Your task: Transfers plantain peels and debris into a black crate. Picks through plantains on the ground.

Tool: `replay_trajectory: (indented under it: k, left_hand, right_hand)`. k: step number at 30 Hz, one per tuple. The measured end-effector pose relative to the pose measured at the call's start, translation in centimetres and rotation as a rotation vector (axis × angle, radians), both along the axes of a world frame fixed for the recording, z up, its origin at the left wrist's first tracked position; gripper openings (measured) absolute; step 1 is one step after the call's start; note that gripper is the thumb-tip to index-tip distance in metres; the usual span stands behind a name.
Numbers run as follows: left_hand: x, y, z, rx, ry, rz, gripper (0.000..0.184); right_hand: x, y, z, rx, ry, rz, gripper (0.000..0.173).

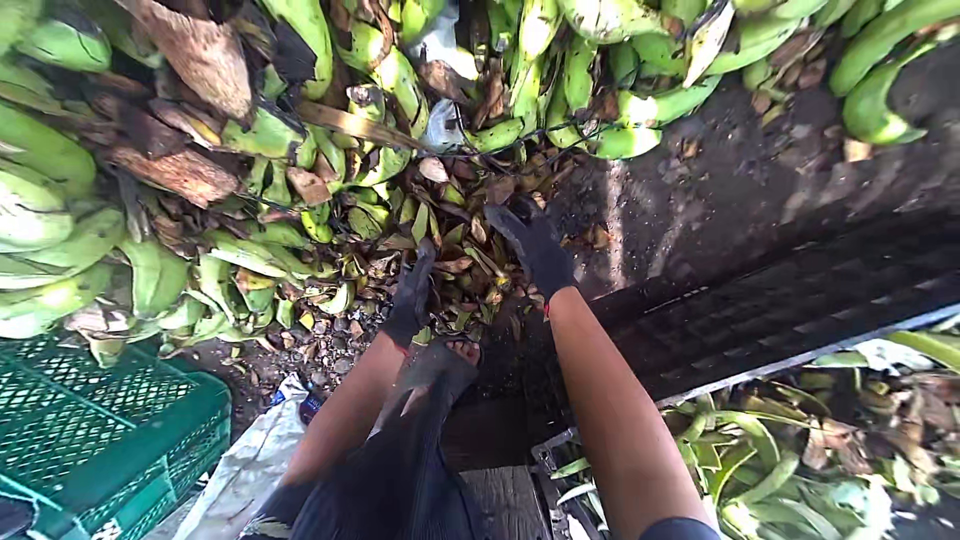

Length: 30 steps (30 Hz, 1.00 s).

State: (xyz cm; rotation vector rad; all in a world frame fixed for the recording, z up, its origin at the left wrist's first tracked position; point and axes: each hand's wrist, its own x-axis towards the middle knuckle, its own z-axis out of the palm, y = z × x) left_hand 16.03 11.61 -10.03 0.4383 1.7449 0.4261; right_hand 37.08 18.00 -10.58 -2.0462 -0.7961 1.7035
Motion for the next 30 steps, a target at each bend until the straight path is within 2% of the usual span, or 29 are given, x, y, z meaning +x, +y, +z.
replay_trajectory:
  k: [2, 4, 6, 9, 11, 12, 15, 18, 21, 25, 28, 30]
  left_hand:
    - [0.2, -0.5, -0.2, 0.069, -0.197, 0.08, 0.054]
    - [0.5, -0.6, -0.1, 0.107, -0.408, 0.091, 0.058]
    - [0.2, -0.6, -1.0, 0.142, -0.543, 0.059, 0.066]
    - [-0.3, -0.8, -1.0, 0.191, -0.601, 0.061, 0.063]
    - [0.3, -0.6, 0.0, 0.225, -0.589, 0.103, 0.042]
    - [0.6, -0.4, 0.8, 0.209, -0.601, 0.103, 0.039]
    - [0.1, -1.0, 0.0, 0.156, -0.848, 0.148, 0.054]
    - [0.4, -0.8, 1.3, 0.189, -0.857, 0.141, 0.053]
    - [1.3, 0.2, 3.5, 0.21, -0.86, 0.092, 0.049]
    - [1.8, 1.3, 6.0, 0.181, -0.923, -0.001, 0.052]
    - [4.2, 2.3, 11.3, 0.115, -0.796, -0.039, 0.057]
    - [5.0, 2.9, 12.4, 0.096, -0.787, -0.1, 0.06]
  right_hand:
    - [-0.3, -1.0, -0.6, -0.001, 0.09, -0.04, 0.08]
    - [-1.4, -2.1, 0.1, -0.005, 0.2, -0.08, 0.076]
    - [-2.8, -2.7, -0.7, -0.009, 0.267, -0.018, 0.076]
    - [-4.2, -2.9, -0.7, -0.052, 0.264, 0.054, 0.077]
    - [-4.5, -3.0, -0.6, -0.032, 0.301, -0.007, 0.073]
    - [-4.4, -3.1, -0.5, -0.02, 0.346, -0.05, 0.071]
    - [-4.1, -3.2, 1.6, 0.008, 0.424, -0.095, 0.061]
    - [-3.5, -2.7, 4.4, 0.054, 0.425, -0.081, 0.049]
    - [-2.8, -2.8, 6.5, 0.125, 0.466, -0.164, 0.04]
    - [-1.8, -3.1, 9.0, 0.137, 0.464, -0.233, 0.04]
    - [-0.6, -3.7, 11.7, 0.228, 0.54, -0.325, 0.035]
    - [0.4, -3.6, 13.4, 0.325, 0.509, -0.301, 0.032]
